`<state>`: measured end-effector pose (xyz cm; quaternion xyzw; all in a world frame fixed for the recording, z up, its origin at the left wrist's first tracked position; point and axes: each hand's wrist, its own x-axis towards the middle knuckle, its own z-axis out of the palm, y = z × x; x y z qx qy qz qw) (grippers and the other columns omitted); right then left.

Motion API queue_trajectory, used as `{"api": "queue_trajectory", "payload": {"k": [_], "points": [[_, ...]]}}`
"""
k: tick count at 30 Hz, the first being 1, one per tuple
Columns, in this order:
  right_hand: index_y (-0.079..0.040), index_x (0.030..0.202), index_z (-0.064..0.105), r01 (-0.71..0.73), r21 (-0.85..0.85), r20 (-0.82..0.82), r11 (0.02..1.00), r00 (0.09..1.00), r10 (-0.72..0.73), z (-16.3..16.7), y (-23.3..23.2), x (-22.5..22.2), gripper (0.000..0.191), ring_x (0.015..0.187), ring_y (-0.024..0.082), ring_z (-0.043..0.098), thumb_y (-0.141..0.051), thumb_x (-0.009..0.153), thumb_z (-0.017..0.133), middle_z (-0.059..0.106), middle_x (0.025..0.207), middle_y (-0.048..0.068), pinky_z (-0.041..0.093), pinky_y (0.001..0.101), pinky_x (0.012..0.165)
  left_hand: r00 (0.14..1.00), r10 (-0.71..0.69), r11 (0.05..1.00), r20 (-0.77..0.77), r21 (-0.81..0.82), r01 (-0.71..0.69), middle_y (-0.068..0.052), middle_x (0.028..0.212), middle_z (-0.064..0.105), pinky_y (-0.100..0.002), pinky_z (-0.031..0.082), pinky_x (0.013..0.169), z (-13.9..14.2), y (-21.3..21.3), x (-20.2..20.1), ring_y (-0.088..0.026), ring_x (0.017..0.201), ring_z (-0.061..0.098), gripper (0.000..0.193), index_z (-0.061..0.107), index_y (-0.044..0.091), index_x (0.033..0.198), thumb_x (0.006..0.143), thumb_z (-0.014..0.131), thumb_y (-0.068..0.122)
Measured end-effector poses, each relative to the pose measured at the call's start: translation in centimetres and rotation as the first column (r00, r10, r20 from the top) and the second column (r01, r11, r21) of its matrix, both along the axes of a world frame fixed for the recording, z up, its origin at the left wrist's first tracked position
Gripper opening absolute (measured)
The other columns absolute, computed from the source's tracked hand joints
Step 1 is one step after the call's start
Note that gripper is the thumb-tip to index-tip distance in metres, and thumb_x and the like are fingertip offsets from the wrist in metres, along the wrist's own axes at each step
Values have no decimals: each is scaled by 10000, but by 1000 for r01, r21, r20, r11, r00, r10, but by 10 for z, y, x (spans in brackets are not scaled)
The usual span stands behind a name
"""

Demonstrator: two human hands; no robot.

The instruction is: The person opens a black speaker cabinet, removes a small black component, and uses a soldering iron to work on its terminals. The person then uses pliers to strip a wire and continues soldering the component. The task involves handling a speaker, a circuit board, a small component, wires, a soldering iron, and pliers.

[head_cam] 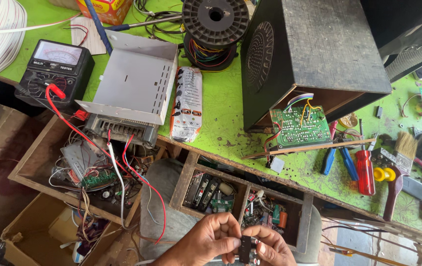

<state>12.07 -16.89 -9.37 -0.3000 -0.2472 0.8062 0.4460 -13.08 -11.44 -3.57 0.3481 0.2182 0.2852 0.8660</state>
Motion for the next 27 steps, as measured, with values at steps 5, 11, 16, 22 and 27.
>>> {"api": "queue_trajectory", "payload": {"k": [5,11,16,22,27], "points": [[82,1196,634,-10,2,36,1000,999,10,-1,0,-3,479,941,226,761,-236,871,783,763,1029,175,615,371,855,1000,-16,999,-2,46,16,-35,822,675,-245,577,681,2,2,-2,-98,726,678,140,582,39,1029,990,709,82],[100,1227,631,18,-107,-43,994,999,-23,2,4,-12,450,744,191,730,-187,903,754,762,941,179,583,297,636,1000,-1,1000,9,10,1,-42,821,681,-271,597,676,-3,7,-5,-116,726,696,137,597,19,1017,974,719,65],[73,1233,623,41,-143,-55,989,997,-50,10,6,-24,448,785,203,732,-209,899,724,746,947,157,586,310,638,1000,1,1000,-19,-27,-2,-38,839,679,-273,600,656,-5,14,-10,-118,724,699,123,608,21,1032,982,705,78],[75,1244,613,53,-131,-115,990,991,-69,19,14,-37,437,829,215,719,-209,928,712,721,984,165,570,298,634,1000,20,1000,-2,-13,-20,-55,830,676,-268,597,638,-5,20,-15,-128,706,699,107,601,17,1022,998,689,73],[104,1223,617,87,-155,-143,984,984,-110,23,18,-41,420,832,226,723,-196,937,687,718,966,174,566,300,610,998,59,998,-14,0,-59,-61,798,678,-273,598,612,-8,22,-12,-132,680,697,98,605,10,998,980,689,56]]}}
